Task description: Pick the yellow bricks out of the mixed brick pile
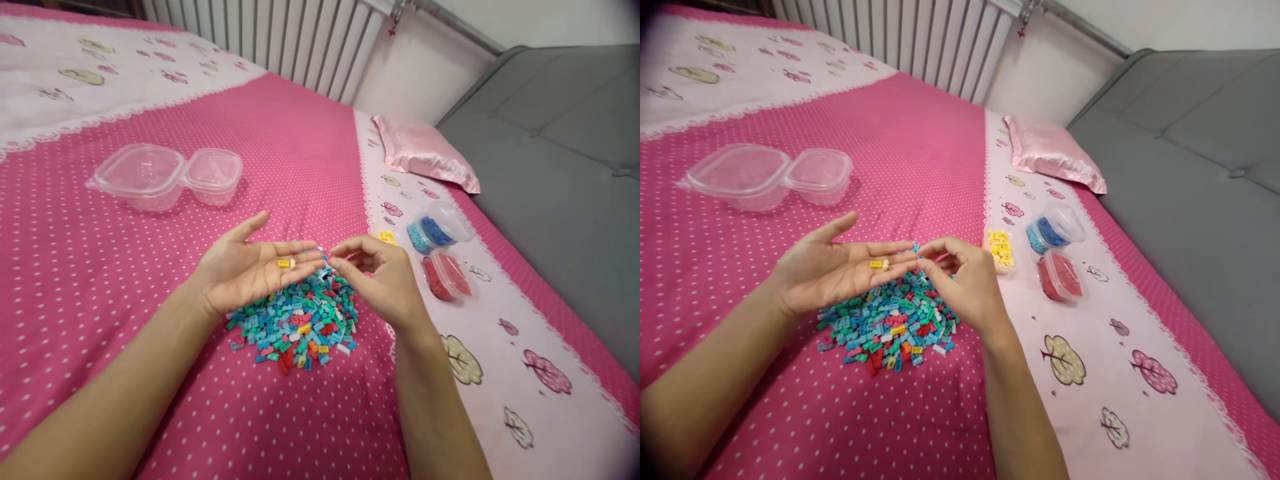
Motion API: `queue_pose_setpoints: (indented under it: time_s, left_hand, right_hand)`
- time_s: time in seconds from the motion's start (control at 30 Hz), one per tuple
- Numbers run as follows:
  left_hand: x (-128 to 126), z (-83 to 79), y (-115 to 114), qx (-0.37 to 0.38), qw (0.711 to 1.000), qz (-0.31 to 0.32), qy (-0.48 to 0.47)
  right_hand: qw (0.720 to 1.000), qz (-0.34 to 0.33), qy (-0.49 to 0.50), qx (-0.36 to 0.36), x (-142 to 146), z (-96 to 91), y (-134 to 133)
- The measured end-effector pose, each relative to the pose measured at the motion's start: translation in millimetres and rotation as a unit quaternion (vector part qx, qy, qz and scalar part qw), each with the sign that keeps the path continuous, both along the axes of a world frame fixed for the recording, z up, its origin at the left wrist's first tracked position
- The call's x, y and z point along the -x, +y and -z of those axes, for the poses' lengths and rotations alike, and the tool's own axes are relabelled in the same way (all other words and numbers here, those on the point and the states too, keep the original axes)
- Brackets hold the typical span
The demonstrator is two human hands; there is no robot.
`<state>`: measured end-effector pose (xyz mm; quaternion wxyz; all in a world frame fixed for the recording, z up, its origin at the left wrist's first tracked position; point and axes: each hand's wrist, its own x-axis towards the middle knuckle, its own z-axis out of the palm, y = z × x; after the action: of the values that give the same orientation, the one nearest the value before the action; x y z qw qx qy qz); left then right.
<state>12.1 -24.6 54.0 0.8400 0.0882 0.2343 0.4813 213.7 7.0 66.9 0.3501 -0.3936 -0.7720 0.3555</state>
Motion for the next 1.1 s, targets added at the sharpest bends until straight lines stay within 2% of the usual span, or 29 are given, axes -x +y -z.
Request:
queue_pose_setpoints:
  time_s: [0.03, 0.1, 0.17, 0.23, 0.3, 0.37, 0.5, 0.6, 0.73, 0.93, 1.03, 1.1]
  left_hand:
    - [3, -0.5, 1, 0.003, 0.999, -0.038, 0.006]
    - [9, -0.5, 3, 0.001, 0.992, -0.128, 0.019]
    - [16, 0.6, 5, -0.004, 0.976, -0.218, 0.029]
    - [21, 2.2, 6, -0.004, 0.959, -0.283, 0.033]
    - [25, 3.5, 7, 0.001, 0.949, -0.312, 0.033]
    - [26, 4.0, 7, 0.005, 0.948, -0.316, 0.030]
    - [24, 3.8, 7, 0.005, 0.953, -0.303, 0.020]
    - [24, 4.1, 7, 0.002, 0.955, -0.298, 0.015]
    - [24, 4.3, 7, 0.009, 0.956, -0.293, 0.011]
    - [21, 2.8, 6, 0.006, 0.959, -0.282, 0.022]
    - [21, 2.3, 6, 0.003, 0.962, -0.273, 0.024]
    - [20, 1.7, 6, 0.005, 0.962, -0.272, 0.024]
  right_hand:
    - [0.999, -0.025, -0.013, 0.030, -3, -2.6, -1]
    - [0.984, -0.122, -0.072, 0.106, -6, -8.1, -6]
    - [0.942, -0.248, -0.150, 0.170, -6, -11.9, -11]
    - [0.897, -0.338, -0.214, 0.190, -1, -12.0, -16]
    - [0.876, -0.366, -0.253, 0.185, 5, -8.2, -18]
    - [0.881, -0.355, -0.251, 0.186, 9, -1.9, -15]
    - [0.920, -0.290, -0.176, 0.196, 6, 11.9, -2]
    - [0.953, -0.209, -0.153, 0.159, 1, 20.8, 8]
    - [0.976, -0.113, -0.149, 0.108, -1, 28.0, 16]
    - [0.985, 0.021, -0.168, 0.028, -4, 23.6, 18]
    - [0.983, 0.036, -0.180, 0.014, -5, 20.2, 17]
    - [0.980, 0.015, -0.195, 0.023, -3, 18.7, 14]
